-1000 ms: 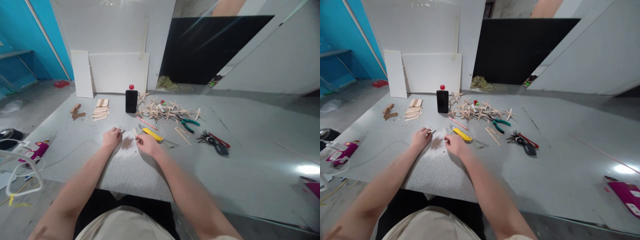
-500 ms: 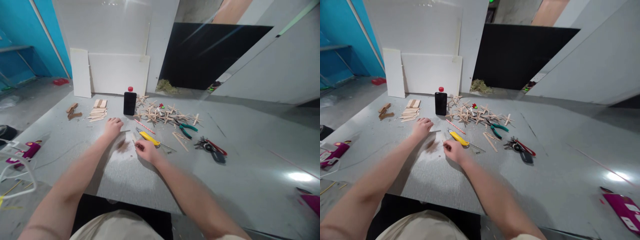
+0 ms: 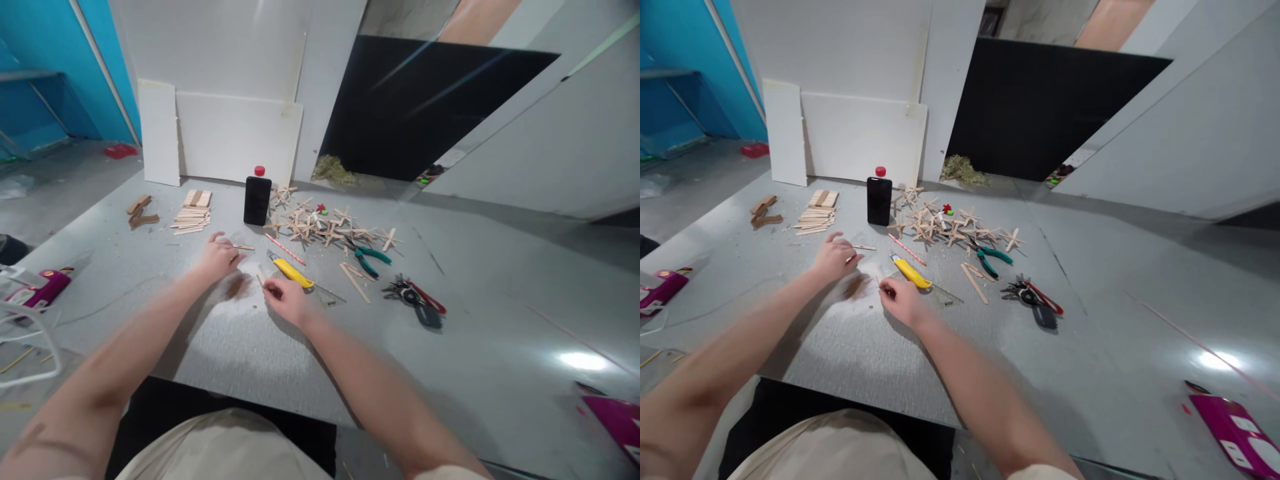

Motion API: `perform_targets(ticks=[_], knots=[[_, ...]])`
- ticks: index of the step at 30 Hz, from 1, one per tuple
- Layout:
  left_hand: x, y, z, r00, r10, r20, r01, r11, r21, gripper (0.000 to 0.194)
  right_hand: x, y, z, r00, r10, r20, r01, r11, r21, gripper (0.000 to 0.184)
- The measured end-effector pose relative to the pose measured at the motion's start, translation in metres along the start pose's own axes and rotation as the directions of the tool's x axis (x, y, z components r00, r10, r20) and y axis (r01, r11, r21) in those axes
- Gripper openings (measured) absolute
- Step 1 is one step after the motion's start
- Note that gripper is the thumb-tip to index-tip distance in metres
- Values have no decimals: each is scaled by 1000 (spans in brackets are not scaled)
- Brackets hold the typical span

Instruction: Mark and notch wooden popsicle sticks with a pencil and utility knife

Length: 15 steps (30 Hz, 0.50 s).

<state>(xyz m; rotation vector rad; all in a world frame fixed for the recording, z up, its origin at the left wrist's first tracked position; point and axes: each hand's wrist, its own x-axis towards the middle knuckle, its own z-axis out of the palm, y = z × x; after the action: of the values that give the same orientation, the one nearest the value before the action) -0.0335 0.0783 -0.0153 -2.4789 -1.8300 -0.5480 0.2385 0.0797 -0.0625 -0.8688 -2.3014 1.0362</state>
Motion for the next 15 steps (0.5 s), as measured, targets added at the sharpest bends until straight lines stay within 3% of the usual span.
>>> perform_targets(ticks=[4,7,9,12,15], knots=[[-46,51,-2,991,127,48,-123,989,-81,36,3,5,0,995,43,-88,-39,998,45,36],[-86,95,-8,936,329,124,-308,938,-161,38,4,8,-2,985,65,-158,-53,995,79,37],[-108,116,-12,907,395,144,-367,911,-187,43,4,8,-3,978,69,-194,-50,994,101,37],[-119,121,-21,893,427,145,-395,896,-204,30,1,7,-4,972,72,-222,-45,991,128,35],[-103,91,-33,937,336,95,-315,931,-186,24,-2,5,-7,967,88,-239,-54,988,144,30]])
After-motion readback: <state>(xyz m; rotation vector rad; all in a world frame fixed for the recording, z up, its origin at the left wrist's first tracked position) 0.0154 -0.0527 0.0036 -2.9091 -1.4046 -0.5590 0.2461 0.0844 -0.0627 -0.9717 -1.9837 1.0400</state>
